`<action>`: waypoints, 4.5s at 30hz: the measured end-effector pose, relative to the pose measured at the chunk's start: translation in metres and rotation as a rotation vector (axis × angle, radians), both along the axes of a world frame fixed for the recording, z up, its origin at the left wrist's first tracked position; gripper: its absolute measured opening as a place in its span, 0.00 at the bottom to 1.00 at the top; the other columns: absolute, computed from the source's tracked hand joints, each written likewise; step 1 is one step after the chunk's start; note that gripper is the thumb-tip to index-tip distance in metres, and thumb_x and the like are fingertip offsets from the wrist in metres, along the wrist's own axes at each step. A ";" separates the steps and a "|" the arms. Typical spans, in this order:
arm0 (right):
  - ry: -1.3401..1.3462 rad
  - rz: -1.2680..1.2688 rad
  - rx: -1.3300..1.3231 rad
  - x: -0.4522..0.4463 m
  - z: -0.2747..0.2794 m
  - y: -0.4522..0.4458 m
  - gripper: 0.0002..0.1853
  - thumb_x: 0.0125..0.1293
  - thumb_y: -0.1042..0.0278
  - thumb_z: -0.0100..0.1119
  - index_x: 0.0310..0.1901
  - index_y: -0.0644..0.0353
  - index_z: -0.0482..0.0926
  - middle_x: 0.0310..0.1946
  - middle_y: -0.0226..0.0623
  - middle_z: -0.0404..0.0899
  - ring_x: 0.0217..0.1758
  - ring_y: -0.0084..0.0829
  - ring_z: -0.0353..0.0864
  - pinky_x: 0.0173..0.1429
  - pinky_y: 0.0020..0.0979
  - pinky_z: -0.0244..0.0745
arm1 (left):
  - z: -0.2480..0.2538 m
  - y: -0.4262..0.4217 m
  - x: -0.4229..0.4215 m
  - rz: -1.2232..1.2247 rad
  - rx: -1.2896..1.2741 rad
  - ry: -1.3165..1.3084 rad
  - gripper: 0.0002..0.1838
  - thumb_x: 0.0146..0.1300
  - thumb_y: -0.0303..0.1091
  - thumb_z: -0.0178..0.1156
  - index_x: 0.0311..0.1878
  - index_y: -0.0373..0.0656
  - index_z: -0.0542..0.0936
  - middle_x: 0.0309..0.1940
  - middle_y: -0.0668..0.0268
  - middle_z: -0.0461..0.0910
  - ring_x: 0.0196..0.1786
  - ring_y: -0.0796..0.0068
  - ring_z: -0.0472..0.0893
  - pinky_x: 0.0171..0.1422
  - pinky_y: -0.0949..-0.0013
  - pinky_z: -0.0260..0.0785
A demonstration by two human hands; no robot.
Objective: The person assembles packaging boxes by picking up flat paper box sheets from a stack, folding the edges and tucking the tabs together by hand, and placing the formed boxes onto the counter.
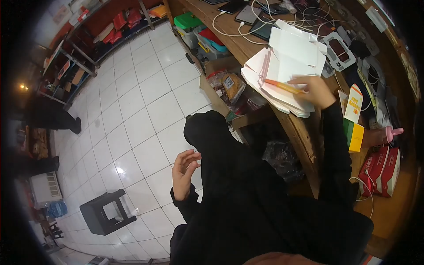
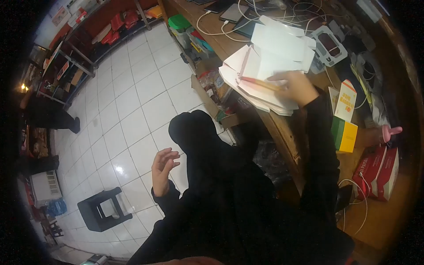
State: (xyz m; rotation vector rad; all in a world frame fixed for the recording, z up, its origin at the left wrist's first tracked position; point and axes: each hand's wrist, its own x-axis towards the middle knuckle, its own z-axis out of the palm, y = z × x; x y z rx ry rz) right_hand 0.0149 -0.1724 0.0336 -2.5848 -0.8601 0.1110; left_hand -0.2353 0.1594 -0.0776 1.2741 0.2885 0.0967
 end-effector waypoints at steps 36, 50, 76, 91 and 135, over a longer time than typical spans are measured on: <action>0.218 0.496 0.772 -0.127 -0.066 0.217 0.09 0.55 0.65 0.56 0.30 0.64 0.74 0.35 0.40 0.68 0.39 0.38 0.64 0.44 0.33 0.59 | 0.051 -0.021 0.005 0.327 0.664 -0.013 0.07 0.51 0.26 0.62 0.35 0.38 0.77 0.24 0.64 0.75 0.29 0.69 0.73 0.34 0.75 0.63; 0.270 0.286 0.998 -0.160 -0.064 0.221 0.16 0.44 0.84 0.62 0.38 0.67 0.79 0.39 0.43 0.79 0.41 0.34 0.80 0.46 0.26 0.75 | 0.033 -0.037 0.003 0.735 0.046 -0.309 0.07 0.56 0.22 0.59 0.33 0.34 0.70 0.35 0.63 0.74 0.39 0.82 0.73 0.44 0.78 0.65; 0.498 0.363 0.917 -0.135 -0.055 0.200 0.07 0.44 0.82 0.64 0.29 0.65 0.80 0.28 0.36 0.75 0.30 0.27 0.79 0.32 0.20 0.73 | 0.050 -0.043 0.008 0.636 0.010 -0.179 0.16 0.47 0.10 0.56 0.42 0.25 0.72 0.36 0.53 0.77 0.35 0.67 0.79 0.39 0.71 0.74; -0.107 0.473 0.792 -0.161 -0.094 0.230 0.25 0.48 0.79 0.59 0.51 0.50 0.75 0.46 0.47 0.71 0.35 0.36 0.77 0.32 0.23 0.73 | 0.037 -0.031 0.001 0.951 0.118 -0.231 0.16 0.53 0.29 0.63 0.45 0.35 0.74 0.37 0.55 0.78 0.42 0.68 0.78 0.49 0.66 0.68; 0.292 0.406 0.889 -0.133 -0.067 0.200 0.08 0.45 0.84 0.61 0.30 0.64 0.79 0.22 0.38 0.78 0.26 0.32 0.78 0.32 0.24 0.72 | 0.022 -0.051 0.014 0.698 0.171 -0.147 0.12 0.48 0.12 0.56 0.39 0.31 0.74 0.30 0.61 0.78 0.31 0.73 0.79 0.37 0.75 0.72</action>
